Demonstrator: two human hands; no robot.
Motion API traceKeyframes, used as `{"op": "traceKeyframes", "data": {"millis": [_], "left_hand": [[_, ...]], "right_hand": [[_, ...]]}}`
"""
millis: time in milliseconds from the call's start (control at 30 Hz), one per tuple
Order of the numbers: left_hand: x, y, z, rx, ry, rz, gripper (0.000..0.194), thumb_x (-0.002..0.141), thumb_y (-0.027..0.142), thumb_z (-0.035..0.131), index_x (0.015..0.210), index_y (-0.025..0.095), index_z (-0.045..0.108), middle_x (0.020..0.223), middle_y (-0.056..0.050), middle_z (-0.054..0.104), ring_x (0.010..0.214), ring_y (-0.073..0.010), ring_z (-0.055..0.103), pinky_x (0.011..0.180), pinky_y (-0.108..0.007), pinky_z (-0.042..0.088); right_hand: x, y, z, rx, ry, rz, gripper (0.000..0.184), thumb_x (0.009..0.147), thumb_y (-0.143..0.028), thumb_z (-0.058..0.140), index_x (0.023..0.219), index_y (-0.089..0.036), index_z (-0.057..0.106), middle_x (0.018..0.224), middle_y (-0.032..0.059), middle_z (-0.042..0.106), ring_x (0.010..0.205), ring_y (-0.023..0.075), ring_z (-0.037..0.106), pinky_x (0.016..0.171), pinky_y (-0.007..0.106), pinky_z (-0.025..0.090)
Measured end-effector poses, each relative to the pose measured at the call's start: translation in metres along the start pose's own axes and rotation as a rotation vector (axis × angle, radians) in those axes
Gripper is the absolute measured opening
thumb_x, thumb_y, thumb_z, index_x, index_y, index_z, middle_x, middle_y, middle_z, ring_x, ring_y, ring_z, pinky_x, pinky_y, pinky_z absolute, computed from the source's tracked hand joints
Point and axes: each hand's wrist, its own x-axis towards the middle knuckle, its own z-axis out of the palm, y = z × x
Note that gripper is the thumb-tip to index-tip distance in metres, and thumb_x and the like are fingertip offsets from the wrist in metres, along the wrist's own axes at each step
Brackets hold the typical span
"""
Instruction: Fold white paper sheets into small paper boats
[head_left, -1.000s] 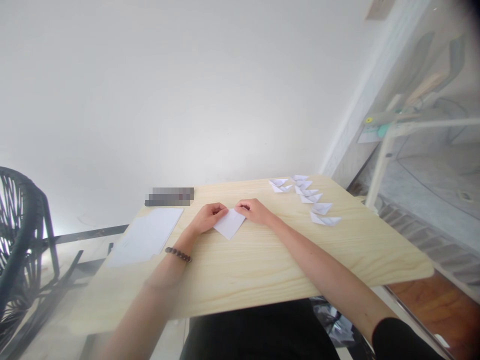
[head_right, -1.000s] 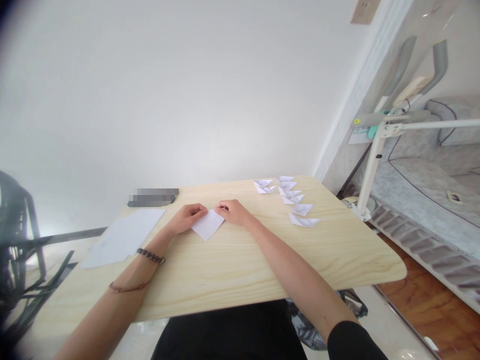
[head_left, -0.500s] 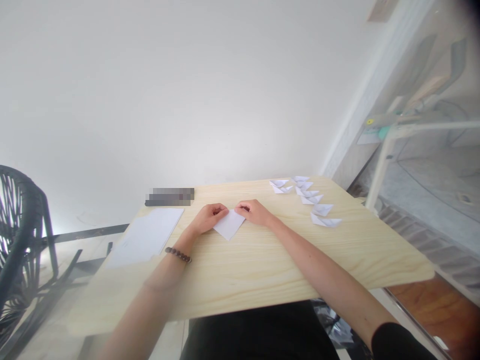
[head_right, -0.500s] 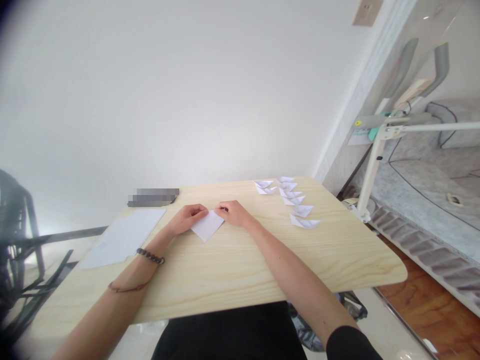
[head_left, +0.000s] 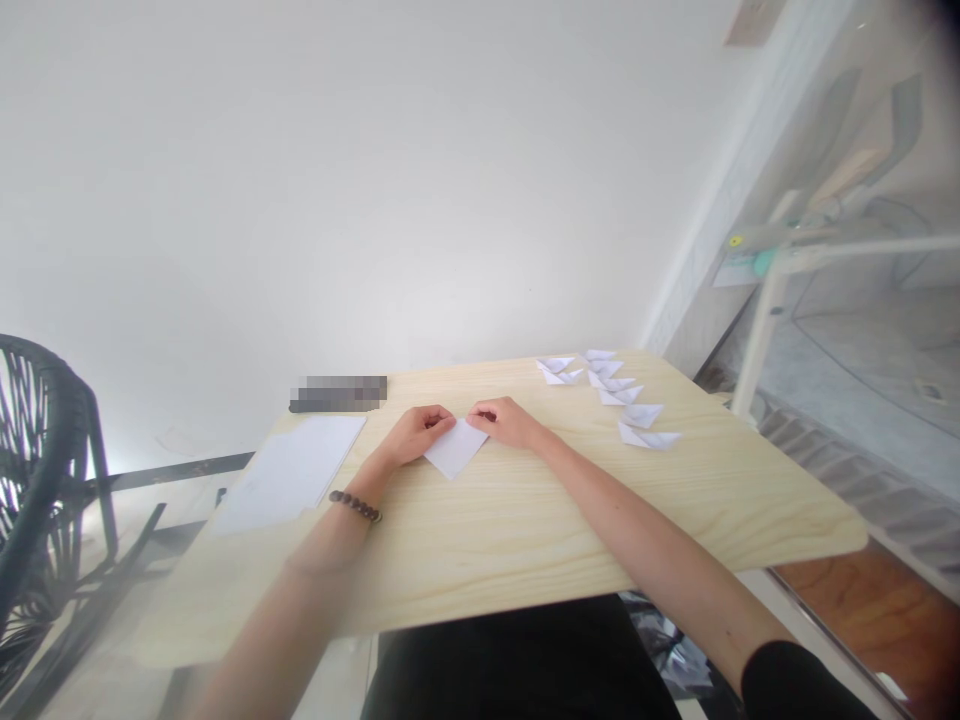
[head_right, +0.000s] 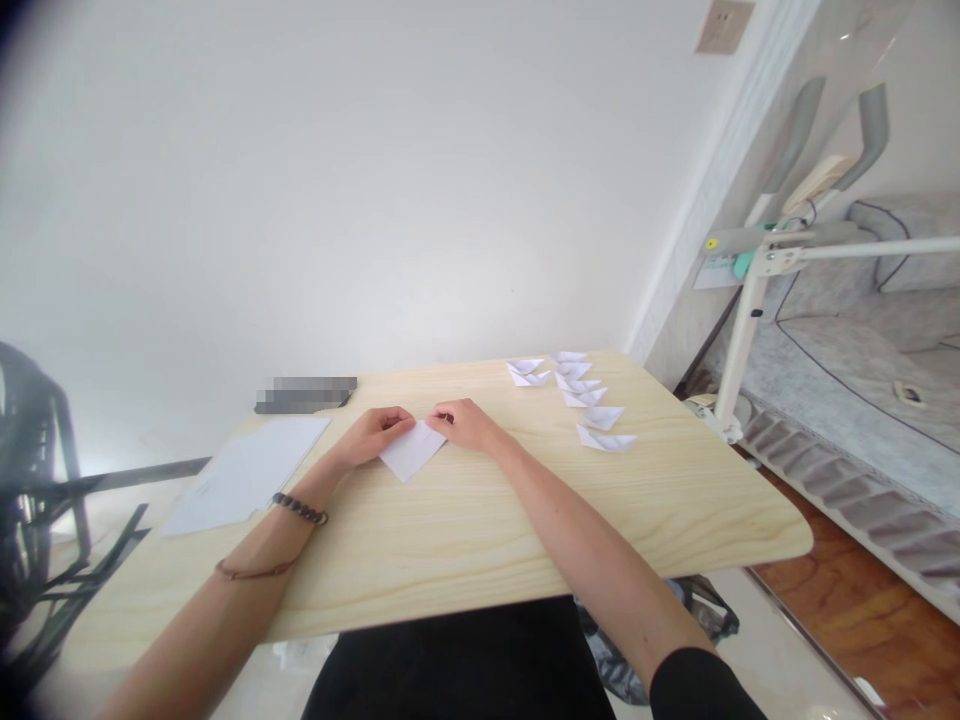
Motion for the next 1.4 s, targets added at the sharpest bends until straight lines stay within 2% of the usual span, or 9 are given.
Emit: {"op": "traceKeyframes", "data": {"millis": [733,1100,1400], "left_hand": [[-0.001,-0.001,-0.004,0.077,-0.012,0.082,0.034,0.077,0.043,0.043,0.079,0.013,0.059,0.064,-0.001,0.055,0.053,-0.0104,0.045,0.046,-0.02,0.032],[-0.001,0.003,0.005,0.1,0.047,0.127,0.033,0.076,0.041,0.045,0.078,0.012,0.061,0.067,-0.003,0.058,0.057,-0.0119,0.048,0.048,-0.02,0.035],[-0.001,0.003,0.001,0.143,0.056,0.121,0.034,0.076,0.042,0.043,0.073,0.013,0.061,0.062,-0.002,0.056,0.053,-0.0109,0.045,0.046,-0.02,0.032]], "right_hand": [[-0.003,0.001,-0.006,-0.008,-0.044,0.008,0.022,0.076,-0.027,0.041,0.069,-0.013,0.057,0.062,-0.0018,0.051,0.057,0.0077,0.04,0.053,0.02,0.029],[0.0,-0.005,0.009,-0.067,0.027,-0.066,0.022,0.077,-0.026,0.043,0.072,-0.014,0.061,0.069,0.0013,0.059,0.061,0.0093,0.046,0.059,0.021,0.032],[-0.002,0.002,-0.009,-0.05,-0.063,-0.003,0.021,0.075,-0.024,0.041,0.069,-0.014,0.058,0.064,-0.0012,0.053,0.057,0.0081,0.039,0.054,0.02,0.029]]}}
